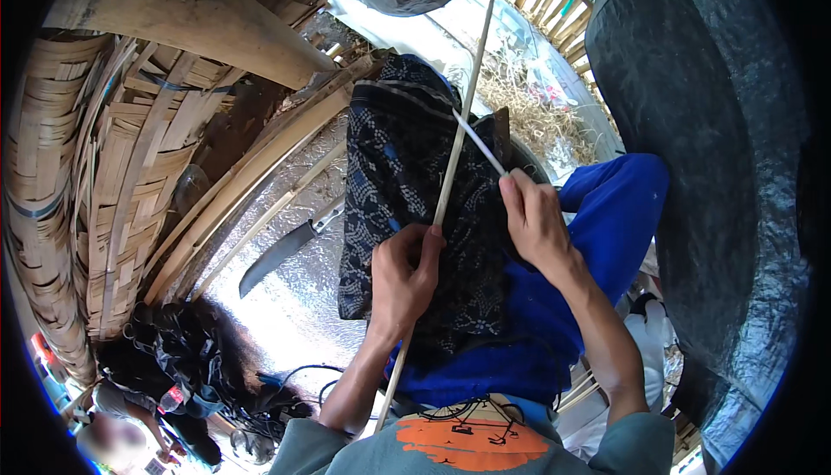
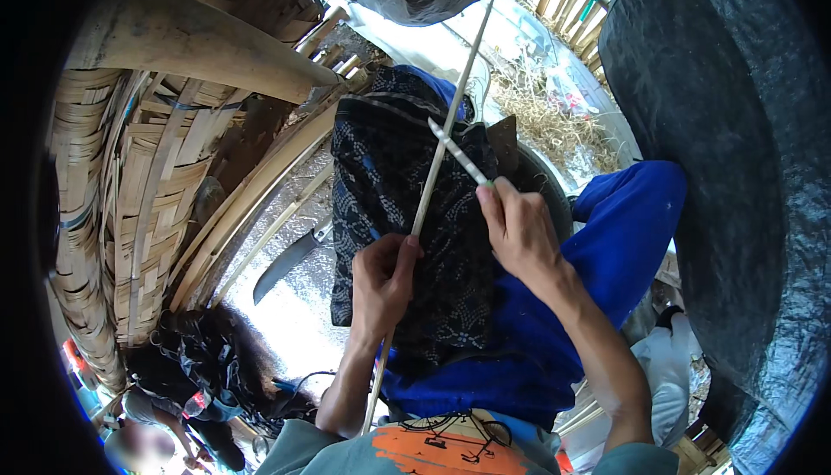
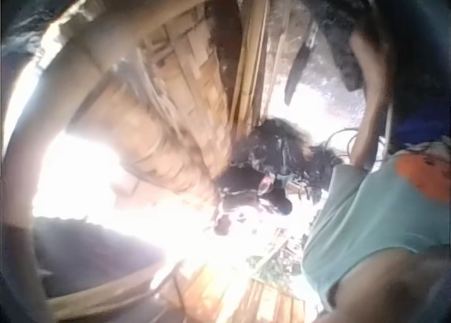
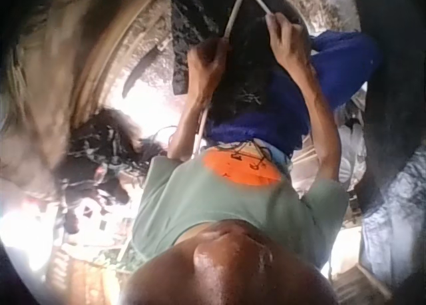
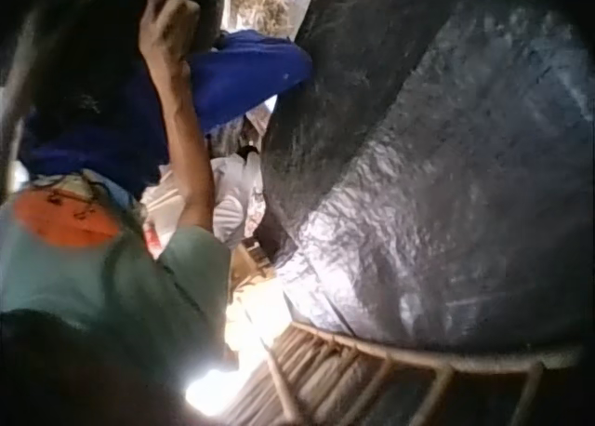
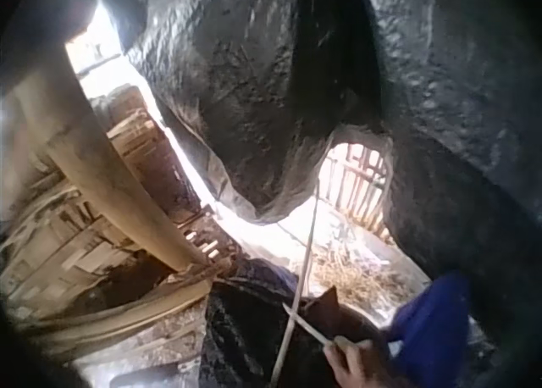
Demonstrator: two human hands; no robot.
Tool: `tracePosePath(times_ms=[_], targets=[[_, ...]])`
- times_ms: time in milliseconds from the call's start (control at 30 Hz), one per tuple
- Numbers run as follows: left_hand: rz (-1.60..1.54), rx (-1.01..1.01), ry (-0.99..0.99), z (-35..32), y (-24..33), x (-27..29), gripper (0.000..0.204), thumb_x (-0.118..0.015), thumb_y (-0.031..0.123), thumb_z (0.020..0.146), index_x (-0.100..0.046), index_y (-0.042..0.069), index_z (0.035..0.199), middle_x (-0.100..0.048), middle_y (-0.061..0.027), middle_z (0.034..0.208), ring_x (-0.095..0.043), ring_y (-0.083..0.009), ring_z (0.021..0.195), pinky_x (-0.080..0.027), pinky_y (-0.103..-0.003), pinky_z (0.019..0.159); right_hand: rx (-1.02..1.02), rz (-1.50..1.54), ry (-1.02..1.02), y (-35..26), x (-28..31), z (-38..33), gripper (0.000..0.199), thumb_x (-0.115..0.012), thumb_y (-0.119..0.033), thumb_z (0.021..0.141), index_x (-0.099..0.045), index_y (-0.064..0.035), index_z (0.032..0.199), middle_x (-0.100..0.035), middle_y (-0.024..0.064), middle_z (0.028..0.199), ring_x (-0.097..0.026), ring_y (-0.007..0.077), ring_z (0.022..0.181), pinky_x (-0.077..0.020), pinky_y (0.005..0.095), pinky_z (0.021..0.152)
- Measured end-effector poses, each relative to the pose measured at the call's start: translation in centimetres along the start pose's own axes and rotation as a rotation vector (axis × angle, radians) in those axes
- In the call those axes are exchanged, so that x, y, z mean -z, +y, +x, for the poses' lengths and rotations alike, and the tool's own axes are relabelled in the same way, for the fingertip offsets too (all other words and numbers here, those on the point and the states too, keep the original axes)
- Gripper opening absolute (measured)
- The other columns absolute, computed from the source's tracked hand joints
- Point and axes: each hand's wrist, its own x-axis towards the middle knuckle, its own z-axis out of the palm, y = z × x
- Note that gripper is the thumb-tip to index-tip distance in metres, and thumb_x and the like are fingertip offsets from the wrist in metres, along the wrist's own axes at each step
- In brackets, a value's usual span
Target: The person shaves down a bamboo stick using a knife.
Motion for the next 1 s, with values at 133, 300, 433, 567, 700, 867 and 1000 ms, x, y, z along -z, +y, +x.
tracePosePath(times_ms=[133,300,433,567,700,867,1000], targets=[[0.339,-0.295,0.161,-0.2,0.0,-1.3,0.019,-0.064,0.018,0.089,-0.064,0.003,0.077,-0.057,-0.0144,0.051,-0.059,-0.0309,0.044,-0.044,-0.038,0.042,0.008,0.066,-0.097,-1.3,1.2,-1.7,0.034,-0.048,-0.023,0.101,-0.046,-0.0007,0.076,-0.041,0.019,0.049,-0.049,0.0403,0.046,-0.0314,0.0437,0.043],[0.459,-0.354,0.164,-0.1,0.3,-1.4,0.016,-0.066,0.014,0.087,-0.062,0.004,0.076,-0.056,-0.0135,0.05,-0.058,-0.0322,0.044,-0.043,-0.038,0.041,-0.246,0.107,-0.265,-2.1,3.7,-1.5,0.033,-0.046,-0.027,0.101,-0.047,-0.002,0.079,-0.045,0.0154,0.049,-0.055,0.0369,0.049,-0.0388,0.0429,0.044],[0.529,-0.402,0.173,-0.1,0.2,-1.5,0.017,-0.066,0.016,0.088,-0.061,0.006,0.075,-0.053,-0.0126,0.047,-0.058,-0.0317,0.042,-0.042,-0.039,0.039,-0.087,-0.039,-0.366,-2.9,5.0,-2.7,0.033,-0.047,-0.027,0.101,-0.046,-0.0032,0.078,-0.049,0.0123,0.049,-0.06,0.0344,0.051,-0.0426,0.0399,0.044],[0.566,-0.406,0.167,-0.2,0.1,-1.7,0.018,-0.065,0.017,0.088,-0.06,0.007,0.074,-0.053,-0.0126,0.047,-0.058,-0.0317,0.043,-0.043,-0.039,0.039,-0.07,-0.135,-0.362,-2.3,4.6,-4.3,0.035,-0.051,-0.032,0.099,-0.046,-0.005,0.076,-0.051,0.0131,0.051,-0.059,0.0333,0.049,-0.0429,0.0399,0.041],[0.584,-0.437,0.168,-0.1,0.1,-1.9,0.021,-0.065,0.016,0.088,-0.056,0.007,0.072,-0.052,-0.0127,0.046,-0.057,-0.032,0.042,-0.042,-0.04,0.039,-0.02,-0.082,-0.341,-2.2,2.9,-5.1,0.034,-0.055,-0.03,0.097,-0.048,-0.0043,0.075,-0.055,0.0136,0.052,-0.062,0.0331,0.05,-0.047,0.0396,0.042],[0.594,-0.447,0.161,-0.3,-0.2,-2.1,0.025,-0.065,0.015,0.088,-0.052,0.007,0.068,-0.051,-0.0129,0.046,-0.056,-0.0322,0.041,-0.041,-0.04,0.038,-0.068,-0.144,-0.371,-2.5,1.6,-5.7,0.035,-0.057,-0.03,0.096,-0.048,-0.0039,0.074,-0.054,0.0136,0.048,-0.062,0.0346,0.048,-0.0464,0.0404,0.038],[0.62,-0.444,0.162,-0.3,-0.3,-2.3,0.024,-0.065,0.013,0.088,-0.052,0.006,0.069,-0.051,-0.0131,0.046,-0.056,-0.032,0.042,-0.04,-0.039,0.038,-0.125,-0.186,-0.349,-2.5,0.2,-6.1,0.037,-0.057,-0.032,0.096,-0.048,-0.0039,0.073,-0.054,0.015,0.048,-0.062,0.0358,0.048,-0.0478,0.0417,0.038]])
